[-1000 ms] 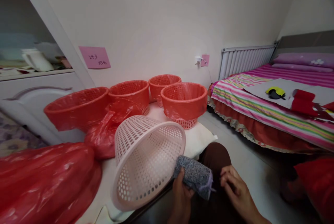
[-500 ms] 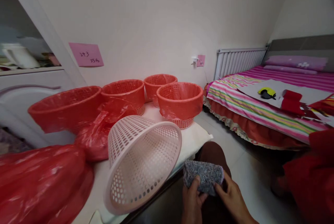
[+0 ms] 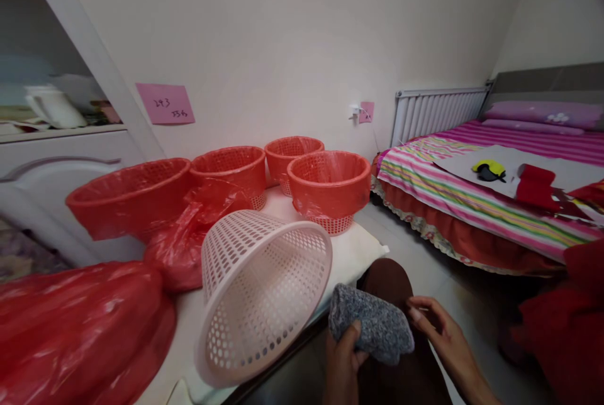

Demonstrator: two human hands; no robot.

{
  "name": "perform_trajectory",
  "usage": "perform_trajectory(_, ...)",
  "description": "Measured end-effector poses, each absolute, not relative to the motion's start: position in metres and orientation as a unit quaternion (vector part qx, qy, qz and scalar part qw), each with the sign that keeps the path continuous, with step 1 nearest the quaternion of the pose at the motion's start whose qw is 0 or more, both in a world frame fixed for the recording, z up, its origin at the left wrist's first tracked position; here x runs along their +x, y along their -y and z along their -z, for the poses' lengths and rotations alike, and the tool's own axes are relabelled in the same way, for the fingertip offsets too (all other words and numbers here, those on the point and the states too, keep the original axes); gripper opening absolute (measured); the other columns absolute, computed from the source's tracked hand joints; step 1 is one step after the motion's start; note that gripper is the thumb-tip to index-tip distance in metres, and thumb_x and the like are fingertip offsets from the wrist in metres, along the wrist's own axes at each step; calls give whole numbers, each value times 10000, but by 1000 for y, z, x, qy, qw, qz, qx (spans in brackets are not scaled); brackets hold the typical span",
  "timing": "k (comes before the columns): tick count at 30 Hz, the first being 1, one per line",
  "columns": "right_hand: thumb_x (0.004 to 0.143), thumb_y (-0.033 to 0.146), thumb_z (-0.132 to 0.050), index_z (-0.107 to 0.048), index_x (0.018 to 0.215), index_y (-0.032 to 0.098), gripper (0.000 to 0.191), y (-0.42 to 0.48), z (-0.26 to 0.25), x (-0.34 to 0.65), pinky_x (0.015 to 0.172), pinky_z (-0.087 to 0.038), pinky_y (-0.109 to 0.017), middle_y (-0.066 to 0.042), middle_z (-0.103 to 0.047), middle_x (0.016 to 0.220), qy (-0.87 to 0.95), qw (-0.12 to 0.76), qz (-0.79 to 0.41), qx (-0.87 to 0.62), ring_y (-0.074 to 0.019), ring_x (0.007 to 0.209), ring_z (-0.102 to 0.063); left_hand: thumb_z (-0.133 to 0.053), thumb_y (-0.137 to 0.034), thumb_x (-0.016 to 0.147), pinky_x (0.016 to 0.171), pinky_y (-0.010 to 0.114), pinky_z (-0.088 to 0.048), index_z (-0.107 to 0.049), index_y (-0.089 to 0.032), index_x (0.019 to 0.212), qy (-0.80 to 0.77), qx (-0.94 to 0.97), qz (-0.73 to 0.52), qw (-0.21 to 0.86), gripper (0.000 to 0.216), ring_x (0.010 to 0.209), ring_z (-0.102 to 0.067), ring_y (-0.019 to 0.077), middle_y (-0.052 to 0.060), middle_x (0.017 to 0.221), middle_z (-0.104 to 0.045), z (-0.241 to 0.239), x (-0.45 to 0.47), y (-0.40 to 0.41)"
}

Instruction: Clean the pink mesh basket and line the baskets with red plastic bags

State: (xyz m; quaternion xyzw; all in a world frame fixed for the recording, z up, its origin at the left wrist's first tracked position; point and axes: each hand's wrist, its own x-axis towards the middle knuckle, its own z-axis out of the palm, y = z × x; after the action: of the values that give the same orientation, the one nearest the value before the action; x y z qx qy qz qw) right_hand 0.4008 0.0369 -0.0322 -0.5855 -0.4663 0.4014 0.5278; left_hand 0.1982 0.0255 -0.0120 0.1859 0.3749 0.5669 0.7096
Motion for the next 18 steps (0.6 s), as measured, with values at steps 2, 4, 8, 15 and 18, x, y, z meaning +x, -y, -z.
perform_trajectory(2, 702, 471, -753, -576, 1214, 245, 587, -33, 23, 393, 947, -481, -414, -110, -653, 1233, 417, 530, -508, -535, -299, 1118, -613, -687, -319, 782, 947, 440, -479, -357, -201, 1402, -347, 190, -571, 719, 712, 1157, -595, 308, 137, 1218, -655, 9, 199, -25)
perform_trajectory(4, 677, 405, -791, -530, 1302, 251, 695, -24, 16, 379, 924, -501, -423, -107, -670, 1230, 346, 515, -641, -453, -298, 1085, -643, -677, -276, 797, 964, 438, -467, -363, -205, 1407, -321, 180, -580, 727, 689, 1168, -591, 304, 131, 1212, -660, 4, 201, -24)
perform_trajectory(8, 718, 330, -763, -655, 1168, 206, 479, -10, 14, 355, 874, -521, -426, -106, -746, 1059, 273, 509, -727, -372, -302, 1002, -679, -678, -252, 798, 970, 446, -458, -433, -208, 1369, -296, 148, -577, 747, 623, 1136, -613, 301, 113, 1139, -693, -3, 200, -23)
perform_trajectory(15, 604, 369, -847, -716, 1009, 203, 457, -24, 30, 368, 916, -502, -498, -85, -779, 952, 341, 540, -630, -442, -315, 891, -709, -774, -270, 717, 982, 421, -437, -596, -226, 1209, -318, 315, -570, 689, 525, 1158, -588, 301, 115, 1235, -651, 3, 172, -40)
perform_trajectory(18, 590, 350, -855, -720, 994, 198, 451, -26, 32, 370, 870, -526, -501, -85, -784, 910, 337, 541, -639, -431, -314, 852, -717, -842, -283, 632, 965, 425, -444, -682, -171, 1077, -330, 352, -571, 664, 486, 1095, -616, 315, 140, 1122, -702, 15, 162, -52)
